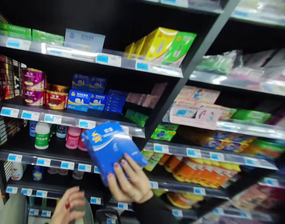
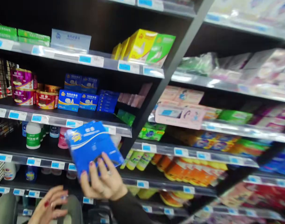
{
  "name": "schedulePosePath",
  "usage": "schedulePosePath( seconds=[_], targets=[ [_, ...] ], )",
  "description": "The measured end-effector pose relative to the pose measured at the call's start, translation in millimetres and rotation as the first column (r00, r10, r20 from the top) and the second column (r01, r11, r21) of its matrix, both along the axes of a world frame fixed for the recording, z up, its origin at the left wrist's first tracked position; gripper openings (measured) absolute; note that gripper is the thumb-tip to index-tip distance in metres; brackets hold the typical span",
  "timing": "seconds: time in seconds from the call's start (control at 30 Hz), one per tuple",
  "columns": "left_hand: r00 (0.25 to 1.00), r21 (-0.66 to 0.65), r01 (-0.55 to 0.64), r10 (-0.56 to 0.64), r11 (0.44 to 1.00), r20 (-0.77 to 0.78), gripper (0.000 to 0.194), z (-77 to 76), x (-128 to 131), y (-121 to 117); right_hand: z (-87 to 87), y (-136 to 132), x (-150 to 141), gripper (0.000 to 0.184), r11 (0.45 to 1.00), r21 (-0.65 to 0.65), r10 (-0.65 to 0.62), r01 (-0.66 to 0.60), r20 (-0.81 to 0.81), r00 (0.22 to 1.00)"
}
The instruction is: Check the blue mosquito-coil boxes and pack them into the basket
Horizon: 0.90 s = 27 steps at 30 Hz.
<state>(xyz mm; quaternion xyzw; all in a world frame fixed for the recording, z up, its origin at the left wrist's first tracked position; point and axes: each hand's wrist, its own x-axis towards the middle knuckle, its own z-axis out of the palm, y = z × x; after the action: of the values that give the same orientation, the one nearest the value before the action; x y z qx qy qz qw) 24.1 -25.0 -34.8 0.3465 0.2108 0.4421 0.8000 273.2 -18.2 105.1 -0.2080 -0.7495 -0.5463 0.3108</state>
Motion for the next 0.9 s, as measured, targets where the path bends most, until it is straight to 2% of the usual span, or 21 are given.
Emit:
schedulePosePath(
  seconds=[0.07,0.1,0.17,0.27,0.33,0.4,0.43,0.47,0.5,0.57,0.6,0.63,0.67,0.7,0.77,0.9],
  targets=[
    [0.984,0.067,-0.037,0.025,0.997,0.179,0.077,8.4,0.4,-1.5,-55.1,-20.2,-38.0,0.025,0.992,-0.114,0.05,-0.055,-0.051,0.997],
    [0.971,0.054,-0.091,0.077,0.994,0.225,0.077,11.5,-1.9,-3.2,-79.7,-27.6,-55.7,0.026,0.981,-0.17,0.079,-0.091,-0.077,0.994],
    [0.967,-0.02,-0.162,0.162,0.987,0.198,0.074,12.5,-10.5,-6.7,-119.9,-37.4,-87.4,0.03,0.955,-0.252,0.125,-0.157,-0.137,0.983],
    [0.956,-0.191,-0.286,0.294,0.939,0.014,0.072,-1.9,-28.8,-5.4,-156.1,-43.4,-123.4,0.037,0.902,-0.372,0.168,-0.219,-0.163,0.972],
    [0.934,-0.248,-0.355,0.356,0.901,-0.043,0.07,-20.2,-42.7,2.4,-170.1,-42.0,-137.6,0.035,0.825,-0.506,0.181,-0.252,-0.186,0.966],
    [0.901,-0.233,-0.433,0.423,0.871,-0.095,0.069,-42.1,-57.0,14.4,-185.3,-34.5,-143.7,0.041,0.685,-0.647,0.129,-0.334,-0.344,0.93],
    [0.883,-0.201,-0.468,0.452,0.86,-0.125,0.068,-53.8,-63.8,21.0,-195.5,-28.1,-144.7,0.048,0.597,-0.694,0.031,-0.402,-0.481,0.876],
    [0.871,-0.172,-0.489,0.467,0.855,-0.155,0.066,-65.9,-70.2,27.3,-208.2,-20.1,-145.2,0.055,0.5,-0.712,-0.113,-0.493,-0.618,0.778],
    [0.859,-0.14,-0.503,0.477,0.853,-0.184,0.063,-78.6,-75.9,33.0,-223.2,-10.9,-145.6,0.058,0.393,-0.694,-0.276,-0.604,-0.715,0.642],
    [0.841,-0.089,-0.519,0.489,0.85,-0.23,0.056,-105.8,-85.1,41.6,-258.1,7.4,-148.4,0.059,0.154,-0.528,-0.549,-0.835,-0.748,0.372],
    [0.836,-0.074,-0.521,0.491,0.85,-0.246,0.055,-119.9,-88.6,44.5,-276.1,14.9,-151.0,0.059,0.029,-0.396,-0.631,-0.918,-0.72,0.29],
    [0.833,-0.066,-0.52,0.489,0.852,-0.257,0.055,-134.0,-91.6,46.5,-293.1,20.6,-154.0,0.059,-0.073,-0.265,-0.681,-0.962,-0.691,0.242],
    [0.833,-0.059,-0.517,0.486,0.854,-0.263,0.056,-147.3,-94.1,47.9,-308.1,24.3,-157.1,0.058,-0.136,-0.168,-0.715,-0.976,-0.666,0.214],
    [0.837,-0.049,-0.506,0.477,0.861,-0.267,0.058,-159.5,-96.0,49.0,-320.3,26.2,-159.9,0.057,-0.158,-0.116,-0.74,-0.981,-0.644,0.195],
    [0.847,-0.028,-0.475,0.448,0.88,-0.285,0.062,-178.3,-98.1,51.0,-335.8,26.9,-162.6,0.052,-0.133,-0.116,-0.773,-0.984,-0.609,0.176],
    [0.856,-0.041,-0.452,0.42,0.891,-0.3,0.069,-194.3,-93.0,54.8,-340.9,30.7,-155.1,0.043,-0.04,-0.176,-0.792,-0.984,-0.595,0.139]
  ],
)
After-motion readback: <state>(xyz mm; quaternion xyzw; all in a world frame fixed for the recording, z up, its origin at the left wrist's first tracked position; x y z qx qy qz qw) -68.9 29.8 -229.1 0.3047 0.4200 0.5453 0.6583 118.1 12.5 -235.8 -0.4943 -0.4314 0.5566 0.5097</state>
